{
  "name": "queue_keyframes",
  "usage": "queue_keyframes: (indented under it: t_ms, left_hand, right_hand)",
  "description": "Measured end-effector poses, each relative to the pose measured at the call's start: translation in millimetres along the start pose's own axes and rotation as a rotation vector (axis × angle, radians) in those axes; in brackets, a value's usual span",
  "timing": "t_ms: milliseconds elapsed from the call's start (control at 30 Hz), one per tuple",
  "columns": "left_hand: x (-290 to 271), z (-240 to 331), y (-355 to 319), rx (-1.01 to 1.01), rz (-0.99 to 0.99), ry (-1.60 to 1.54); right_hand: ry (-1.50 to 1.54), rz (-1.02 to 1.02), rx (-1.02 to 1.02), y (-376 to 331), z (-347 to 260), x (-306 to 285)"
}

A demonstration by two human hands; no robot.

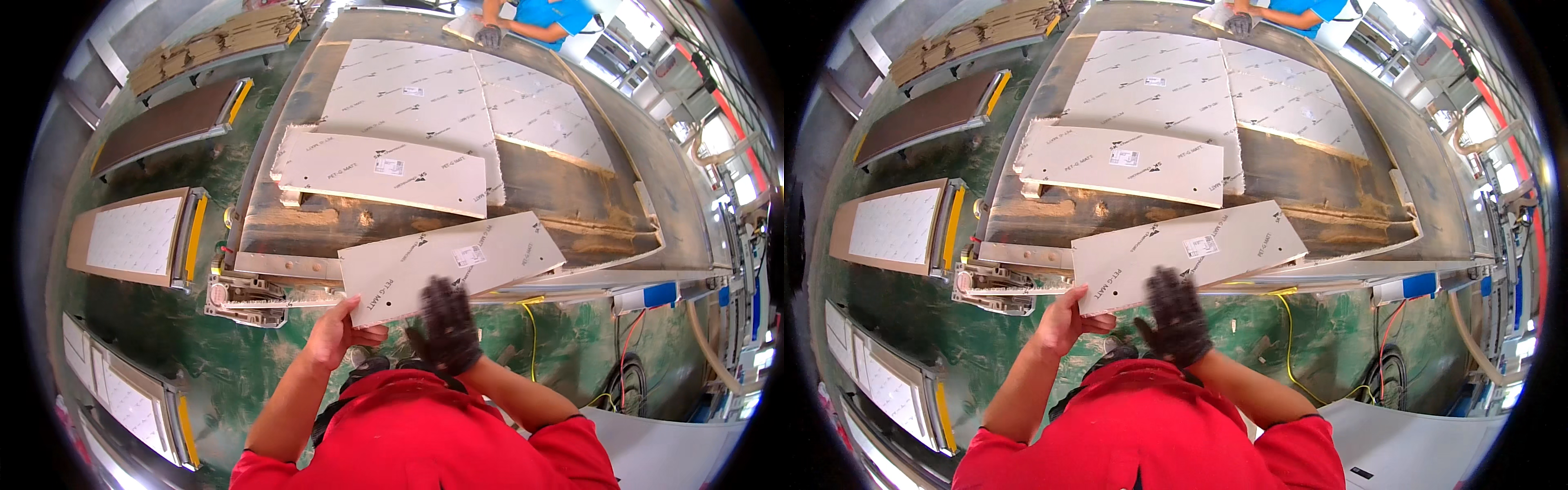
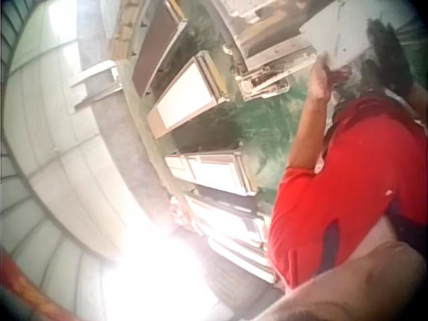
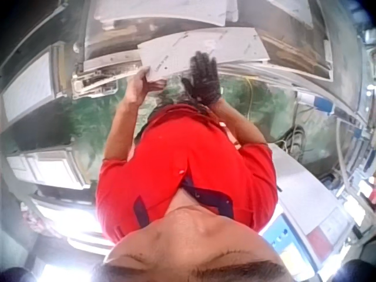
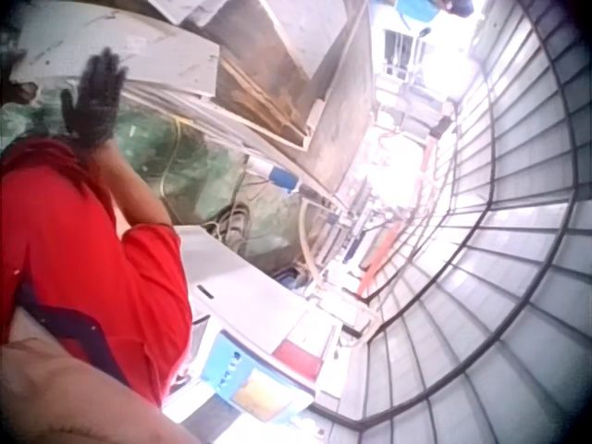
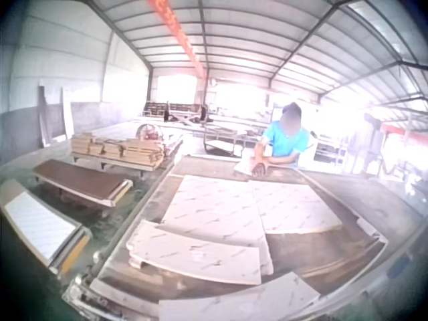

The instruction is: The person picks up white rectangular panels from a conveyor table, wipes their surfaces with gloved hands, and places them onto a stack. The person handles the panels one at a time, turning them over and moving them between the conveyor and a nearby stack.

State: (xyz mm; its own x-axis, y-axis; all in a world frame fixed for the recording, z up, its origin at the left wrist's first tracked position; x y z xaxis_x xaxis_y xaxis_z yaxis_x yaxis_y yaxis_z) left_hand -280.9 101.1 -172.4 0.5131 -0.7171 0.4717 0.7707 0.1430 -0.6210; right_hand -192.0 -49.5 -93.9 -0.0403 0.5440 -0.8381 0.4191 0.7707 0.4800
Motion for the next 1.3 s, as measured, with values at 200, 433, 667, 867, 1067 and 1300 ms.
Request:
queue_keyframes:
  t_ms: [200, 433, 667, 867, 1067, 1300]
  left_hand:
    - [3.1, -0.2, 2.8, 0.037, 0.151, -0.119]
    - [10.6, -6.4, -11.0, 0.042, 0.045, 0.100]
    - [-2.0, -18.7, -0.1, 0.125, 0.054, 0.086]
    - [10.4, -11.1, 2.7, 0.233, 0.057, 0.053]
    - [3.6, -19.3, 10.4, 0.284, -0.047, 0.055]
    - [11.6, -20.4, -12.2, 0.280, 0.038, -0.011]
  right_hand:
    - [0.091, 0.003, -0.039, 19.7, -55.8, 8.1]
    - [-0.147, -0.203, 0.015, -32.0, 41.2, -5.8]
    - [-0.140, -0.100, 0.203, 15.8, 107.2, -81.2]
    - [-0.087, -0.230, 0.145, 81.4, 96.5, 31.6]
    - [-0.042, -0.455, 0.012, 115.1, -17.5, 86.9]
    - [0.098, -0.252, -0.059, 86.4, 30.6, 66.8]
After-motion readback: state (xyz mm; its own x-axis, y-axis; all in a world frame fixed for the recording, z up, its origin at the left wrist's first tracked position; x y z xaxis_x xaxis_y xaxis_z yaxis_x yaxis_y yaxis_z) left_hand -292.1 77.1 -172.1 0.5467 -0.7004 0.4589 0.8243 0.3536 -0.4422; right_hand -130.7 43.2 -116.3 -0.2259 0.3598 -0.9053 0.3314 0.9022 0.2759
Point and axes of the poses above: each hand's wrist, its own y-axis towards the middle knuckle, its own x-axis out of the palm, z = x × y, the point moved 9 cm from there along y, towards the middle knuckle, and after that the axes turned 5 degrees about z, right-handed, at the moved point
